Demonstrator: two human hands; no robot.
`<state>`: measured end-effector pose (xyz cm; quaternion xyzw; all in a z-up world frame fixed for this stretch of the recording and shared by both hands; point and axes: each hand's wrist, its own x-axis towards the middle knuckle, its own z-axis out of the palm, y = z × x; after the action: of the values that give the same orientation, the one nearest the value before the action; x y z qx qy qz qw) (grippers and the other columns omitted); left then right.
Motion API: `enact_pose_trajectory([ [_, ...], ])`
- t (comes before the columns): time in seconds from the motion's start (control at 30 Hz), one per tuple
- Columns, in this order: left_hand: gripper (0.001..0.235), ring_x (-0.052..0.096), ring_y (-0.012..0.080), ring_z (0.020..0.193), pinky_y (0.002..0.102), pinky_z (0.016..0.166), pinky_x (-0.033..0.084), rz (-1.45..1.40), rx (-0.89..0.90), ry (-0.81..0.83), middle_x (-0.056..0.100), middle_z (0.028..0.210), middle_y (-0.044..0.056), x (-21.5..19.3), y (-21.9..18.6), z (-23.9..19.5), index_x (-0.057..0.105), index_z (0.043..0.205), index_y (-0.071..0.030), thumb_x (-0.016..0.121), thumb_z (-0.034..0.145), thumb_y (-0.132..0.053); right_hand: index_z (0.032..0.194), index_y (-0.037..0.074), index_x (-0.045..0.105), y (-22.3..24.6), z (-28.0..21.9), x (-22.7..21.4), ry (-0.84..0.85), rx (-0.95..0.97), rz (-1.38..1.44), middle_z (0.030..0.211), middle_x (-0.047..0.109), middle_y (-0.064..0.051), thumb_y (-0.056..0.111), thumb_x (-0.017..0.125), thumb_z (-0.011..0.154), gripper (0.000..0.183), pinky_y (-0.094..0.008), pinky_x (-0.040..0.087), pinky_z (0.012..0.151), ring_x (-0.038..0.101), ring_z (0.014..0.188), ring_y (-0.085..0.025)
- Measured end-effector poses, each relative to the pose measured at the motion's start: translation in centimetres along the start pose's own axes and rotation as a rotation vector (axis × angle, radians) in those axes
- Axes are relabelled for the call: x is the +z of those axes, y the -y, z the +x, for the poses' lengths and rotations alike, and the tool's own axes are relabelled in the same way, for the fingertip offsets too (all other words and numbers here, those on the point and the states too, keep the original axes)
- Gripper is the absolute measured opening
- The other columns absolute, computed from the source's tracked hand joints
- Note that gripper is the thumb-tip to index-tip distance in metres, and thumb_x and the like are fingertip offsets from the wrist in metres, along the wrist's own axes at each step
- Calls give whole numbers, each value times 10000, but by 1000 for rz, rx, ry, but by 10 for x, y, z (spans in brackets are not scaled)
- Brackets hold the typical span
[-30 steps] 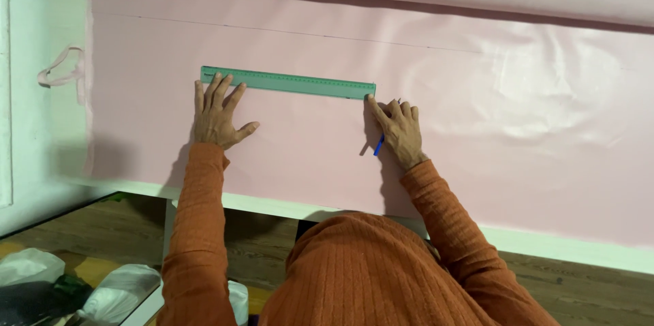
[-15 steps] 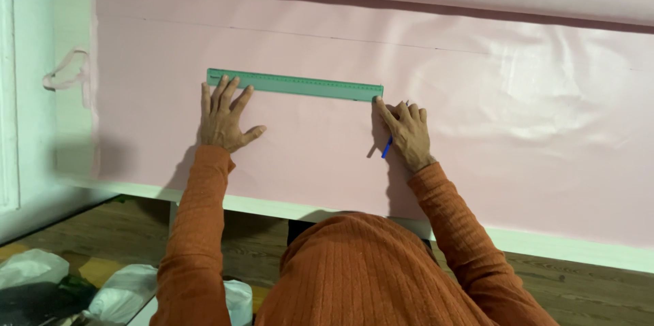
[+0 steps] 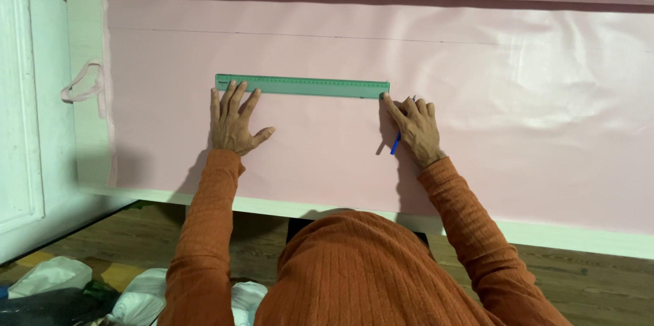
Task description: Marking straight lines on a roll of pink leather using a ruler and a pen on a cutting table.
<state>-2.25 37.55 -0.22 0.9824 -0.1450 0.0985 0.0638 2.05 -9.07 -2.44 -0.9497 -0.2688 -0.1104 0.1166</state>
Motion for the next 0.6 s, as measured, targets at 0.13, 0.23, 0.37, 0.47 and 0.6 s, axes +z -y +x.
enact_pose_trajectory([
  [0.13,915,322,354,1577,628,1300,58,8,3,-5,439,1636,143,-4,-3,0,540,1584,-217,539,892,-815,1571,250,564,0,-1,2,-6,-1,-5,982,538,-42,339,472,1141,449,-372,354,829,475,865,-224],
  [0.23,925,316,347,1582,617,1308,31,16,-4,7,436,1640,138,-2,-2,1,540,1587,-217,550,884,-817,1569,239,566,-1,0,1,-4,-1,-12,964,534,-55,313,497,1136,444,-371,352,826,474,852,-230],
  [0.37,920,305,344,1585,614,1308,31,0,-10,14,424,1649,135,-5,-4,2,534,1589,-218,542,890,-816,1564,249,566,0,0,1,2,-1,-18,966,530,-47,318,502,1132,442,-370,347,830,473,859,-225],
  [0.47,920,301,342,1586,617,1306,32,-6,-10,15,421,1651,134,-5,-4,2,527,1593,-220,542,892,-815,1557,247,571,-1,-1,3,2,4,-14,968,533,-47,327,500,1134,436,-373,349,832,476,862,-225],
  [0.6,921,302,340,1585,617,1305,33,-5,-11,23,420,1649,129,-4,-3,1,518,1598,-227,544,887,-812,1524,232,602,-2,-2,5,16,5,-11,981,541,-45,330,520,1121,423,-368,348,841,476,876,-221],
])
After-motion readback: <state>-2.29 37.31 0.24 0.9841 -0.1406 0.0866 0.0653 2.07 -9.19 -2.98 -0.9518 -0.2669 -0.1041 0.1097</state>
